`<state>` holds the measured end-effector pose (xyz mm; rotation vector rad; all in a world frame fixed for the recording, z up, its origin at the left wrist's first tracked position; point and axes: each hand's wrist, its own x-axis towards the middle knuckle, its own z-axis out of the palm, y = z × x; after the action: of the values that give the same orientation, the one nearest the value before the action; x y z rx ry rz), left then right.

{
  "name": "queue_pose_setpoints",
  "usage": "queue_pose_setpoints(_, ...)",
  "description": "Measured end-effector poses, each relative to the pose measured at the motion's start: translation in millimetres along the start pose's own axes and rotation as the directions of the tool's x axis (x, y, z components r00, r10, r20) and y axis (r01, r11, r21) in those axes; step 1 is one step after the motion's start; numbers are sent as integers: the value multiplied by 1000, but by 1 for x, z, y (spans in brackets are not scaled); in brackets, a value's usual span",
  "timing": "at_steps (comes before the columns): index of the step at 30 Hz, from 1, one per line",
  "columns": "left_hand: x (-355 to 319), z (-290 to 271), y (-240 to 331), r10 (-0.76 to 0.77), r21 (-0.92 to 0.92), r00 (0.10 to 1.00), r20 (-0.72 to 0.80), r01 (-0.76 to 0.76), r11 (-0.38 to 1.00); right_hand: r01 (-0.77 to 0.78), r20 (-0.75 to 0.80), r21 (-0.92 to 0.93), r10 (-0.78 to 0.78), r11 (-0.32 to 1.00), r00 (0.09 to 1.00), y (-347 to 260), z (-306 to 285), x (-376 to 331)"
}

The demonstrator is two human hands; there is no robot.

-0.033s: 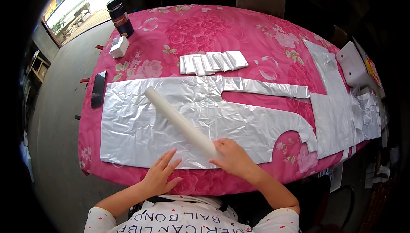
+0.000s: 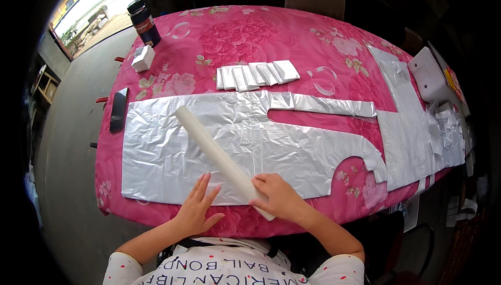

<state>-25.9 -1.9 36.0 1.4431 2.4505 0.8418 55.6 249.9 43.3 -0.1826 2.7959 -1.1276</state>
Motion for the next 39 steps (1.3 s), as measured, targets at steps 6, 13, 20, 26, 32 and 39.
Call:
queue_pose_setpoints(6,41,23,6,-1,72,999,32,-1,997,74,-174,-303,-132,950,976,41,14,-10)
queue_pose_setpoints(13,75,32,33,132,127,980,151,-152,980,-377,-607,-390,73,840,791,172,-73,-66)
queue_pose_setpoints(20,86,40,42,210,231,965,157,-243,942,-708,-818,-285,222,647,532,233,-106,-125)
queue_pose_setpoints(26,88,43,43,205,224,962,179,-243,944,-608,-861,-324,41,725,507,164,-113,-100)
queue_pose_setpoints(32,84,44,43,232,156,970,72,-241,958,-399,-787,37,272,916,554,44,-64,-45)
queue_pose_setpoints(39,80,17,35,-293,-838,829,476,529,133,13,-220,476,104,879,970,-51,16,-13)
